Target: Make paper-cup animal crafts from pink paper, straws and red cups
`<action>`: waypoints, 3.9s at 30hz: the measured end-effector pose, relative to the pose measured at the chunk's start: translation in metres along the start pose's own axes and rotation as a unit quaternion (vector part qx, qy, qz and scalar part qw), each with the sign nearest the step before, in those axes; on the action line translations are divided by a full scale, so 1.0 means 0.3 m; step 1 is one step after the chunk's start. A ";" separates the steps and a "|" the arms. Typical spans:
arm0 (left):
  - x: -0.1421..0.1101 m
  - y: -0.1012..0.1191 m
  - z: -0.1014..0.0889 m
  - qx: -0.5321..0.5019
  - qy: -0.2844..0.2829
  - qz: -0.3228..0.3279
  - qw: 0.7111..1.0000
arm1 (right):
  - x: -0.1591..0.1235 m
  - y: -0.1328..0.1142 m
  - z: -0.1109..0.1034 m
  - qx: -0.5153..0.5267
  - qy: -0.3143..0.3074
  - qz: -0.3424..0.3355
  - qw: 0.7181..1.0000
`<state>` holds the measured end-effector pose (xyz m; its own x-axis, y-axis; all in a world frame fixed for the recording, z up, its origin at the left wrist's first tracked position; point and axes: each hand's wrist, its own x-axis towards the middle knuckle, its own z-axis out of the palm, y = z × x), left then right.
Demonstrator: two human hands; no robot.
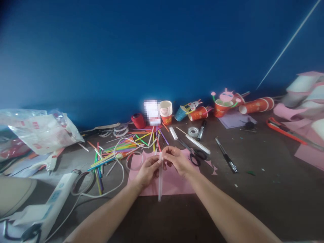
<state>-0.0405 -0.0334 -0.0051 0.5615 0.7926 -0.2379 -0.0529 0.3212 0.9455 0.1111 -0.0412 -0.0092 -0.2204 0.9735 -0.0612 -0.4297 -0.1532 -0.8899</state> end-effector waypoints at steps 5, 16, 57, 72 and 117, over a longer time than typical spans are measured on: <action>0.002 -0.006 0.002 0.042 -0.003 0.003 0.999 | 0.004 0.013 -0.013 -0.030 0.037 0.016 0.999; 0.005 -0.011 0.004 0.023 0.032 0.010 0.999 | -0.001 0.005 -0.005 -0.051 0.012 0.013 0.999; 0.023 -0.021 -0.005 -0.089 0.028 -0.055 0.994 | -0.002 0.006 -0.009 -0.053 -0.010 0.025 0.998; -0.017 0.031 -0.011 0.291 0.084 0.231 0.925 | 0.006 0.027 -0.015 -0.154 -0.002 -0.001 0.988; 0.026 -0.021 -0.024 0.121 0.050 -0.008 0.991 | 0.012 0.019 -0.033 -0.166 0.043 0.001 0.985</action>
<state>-0.0416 -0.0256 -0.0145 0.4763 0.8394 -0.2619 0.1615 0.2093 0.9644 0.1166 -0.0369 -0.0190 -0.1403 0.9861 -0.0886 -0.1168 -0.1053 -0.9876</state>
